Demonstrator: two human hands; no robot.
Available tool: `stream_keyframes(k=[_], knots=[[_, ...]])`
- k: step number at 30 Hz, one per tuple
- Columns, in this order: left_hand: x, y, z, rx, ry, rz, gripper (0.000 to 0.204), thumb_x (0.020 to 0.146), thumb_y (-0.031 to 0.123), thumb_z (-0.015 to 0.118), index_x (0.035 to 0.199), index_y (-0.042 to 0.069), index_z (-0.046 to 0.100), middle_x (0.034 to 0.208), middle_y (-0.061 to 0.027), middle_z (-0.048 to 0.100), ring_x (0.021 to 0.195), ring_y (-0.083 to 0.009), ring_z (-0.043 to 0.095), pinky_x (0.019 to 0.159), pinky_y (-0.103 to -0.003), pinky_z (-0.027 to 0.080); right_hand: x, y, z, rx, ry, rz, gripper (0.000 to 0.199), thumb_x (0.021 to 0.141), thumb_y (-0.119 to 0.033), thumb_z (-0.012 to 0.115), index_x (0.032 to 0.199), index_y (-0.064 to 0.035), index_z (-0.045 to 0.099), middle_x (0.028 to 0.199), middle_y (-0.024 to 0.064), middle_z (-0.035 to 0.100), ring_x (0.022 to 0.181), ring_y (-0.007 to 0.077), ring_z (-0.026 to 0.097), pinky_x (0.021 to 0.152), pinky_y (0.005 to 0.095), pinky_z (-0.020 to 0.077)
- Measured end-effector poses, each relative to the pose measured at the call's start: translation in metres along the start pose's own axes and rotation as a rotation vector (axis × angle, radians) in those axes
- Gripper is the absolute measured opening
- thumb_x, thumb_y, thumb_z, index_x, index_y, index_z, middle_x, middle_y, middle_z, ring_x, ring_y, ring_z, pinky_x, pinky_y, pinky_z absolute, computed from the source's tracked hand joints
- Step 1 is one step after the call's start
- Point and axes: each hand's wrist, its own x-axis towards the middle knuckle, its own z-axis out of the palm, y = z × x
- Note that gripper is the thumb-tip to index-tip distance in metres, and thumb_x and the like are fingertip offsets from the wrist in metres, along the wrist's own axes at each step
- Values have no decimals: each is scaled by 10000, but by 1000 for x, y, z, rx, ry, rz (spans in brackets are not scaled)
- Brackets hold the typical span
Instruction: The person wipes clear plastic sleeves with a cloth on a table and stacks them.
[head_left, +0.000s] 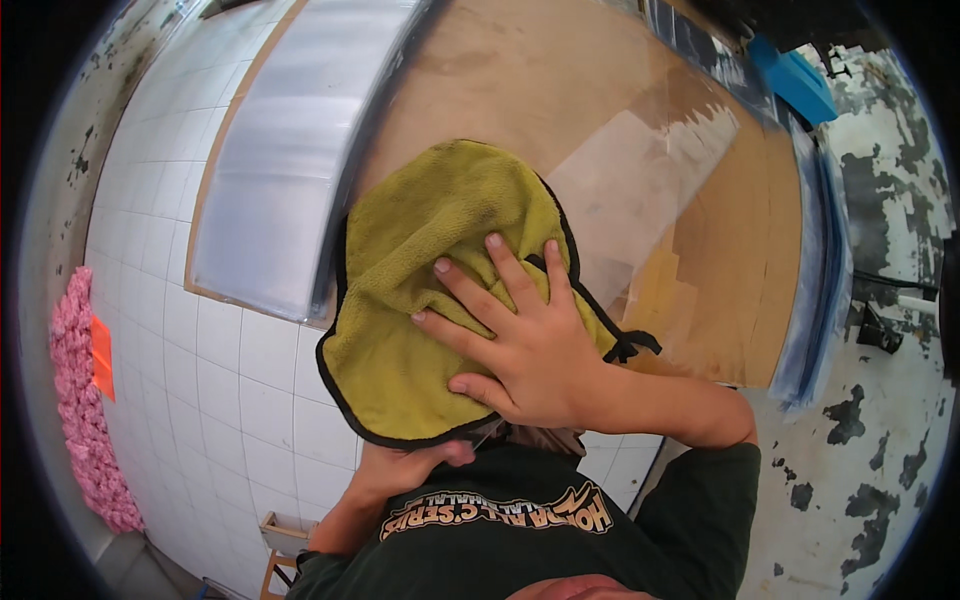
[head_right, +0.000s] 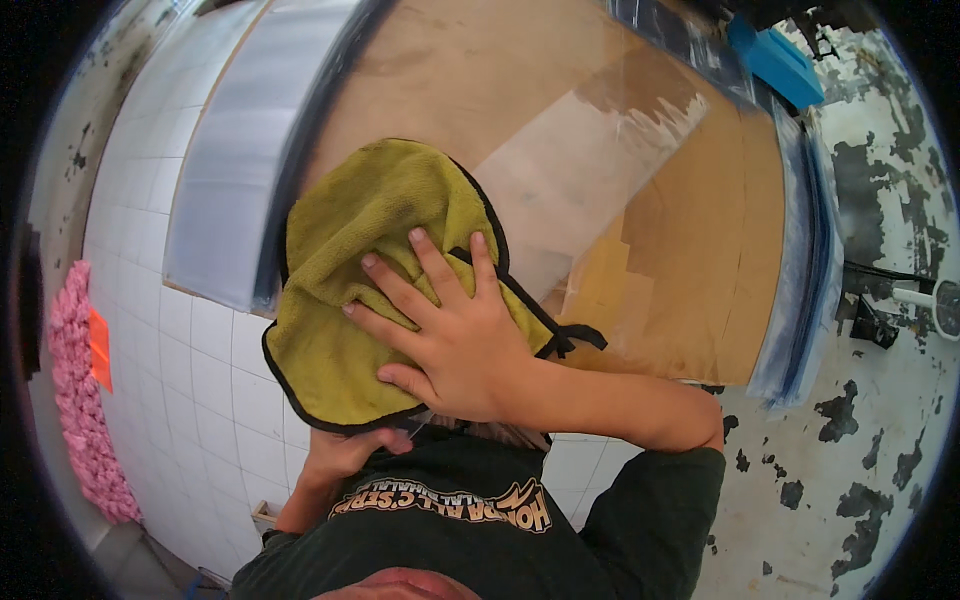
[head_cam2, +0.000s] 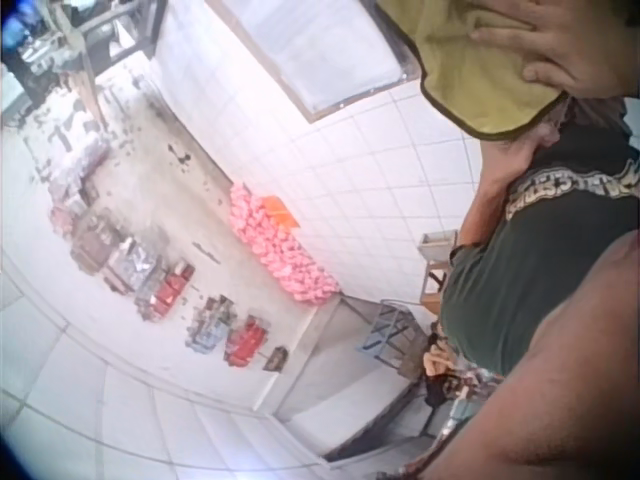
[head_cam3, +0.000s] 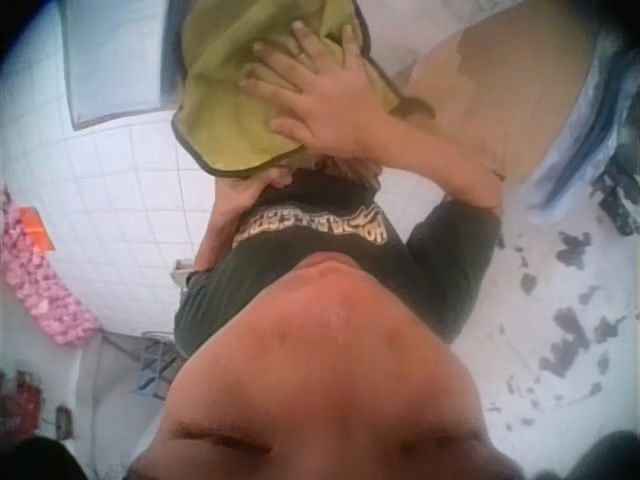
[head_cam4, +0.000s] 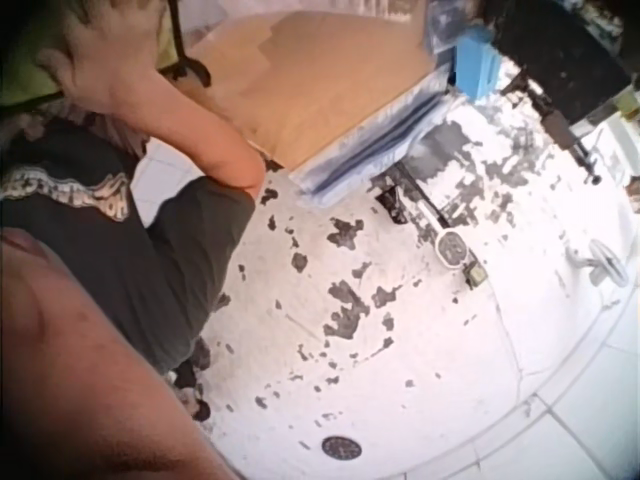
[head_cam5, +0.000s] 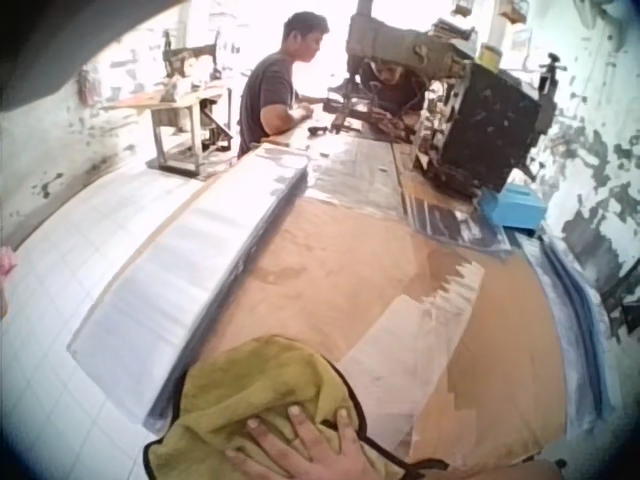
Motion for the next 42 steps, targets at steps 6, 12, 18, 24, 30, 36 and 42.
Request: stream_keyframes(k=[6,12,18,24,30,36,42], knots=[[-15,-13,-32,301,-175,324,128,818,30,712,789,-66,632,657,-180,687,648,-238,716,601,-323,580,1,61,-15,-197,71,138,553,855,-473,586,1364,-268,514,1437,95,451,1371,392,323,1055,704,185],[-22,-11,-25,259,-95,262,129,802,36,720,755,-66,658,688,-146,703,642,-219,716,599,-281,573,-11,214,-43,-334,352,472,436,945,-382,510,1345,-212,538,1440,134,454,1386,336,343,1123,553,225],[-19,-16,-25,-102,-201,-24,267,911,177,633,993,-61,545,812,-233,682,764,-323,711,663,-386,597,-41,239,-84,-140,878,753,274,958,-229,521,1067,-32,678,895,174,696,802,259,662,748,361,488],[-10,-4,-23,10,-179,-35,443,1008,365,443,999,-67,545,814,-240,677,742,-327,700,643,-398,587,-46,54,-61,155,688,446,154,842,-38,573,959,-52,673,724,62,631,659,166,631,631,304,499],[-27,-5,-27,141,-163,85,451,1015,260,425,813,-74,651,766,-191,693,701,-251,692,653,-326,555,-35,0,-11,-71,153,23,414,860,-295,600,1262,-193,593,1420,130,461,1383,362,343,1099,641,162],[-38,-3,-30,324,-88,208,466,974,286,491,714,-60,663,689,-162,687,609,-226,677,561,-303,535,-34,81,-22,-209,119,262,543,912,-416,534,1416,-234,447,1516,125,346,1426,380,238,1086,678,142],[-33,5,-31,324,-97,289,508,956,355,521,709,-64,668,648,-154,679,530,-217,654,493,-290,516,-49,197,-40,-284,296,499,495,972,-429,438,1430,-241,432,1529,99,339,1429,316,268,1125,597,168]])
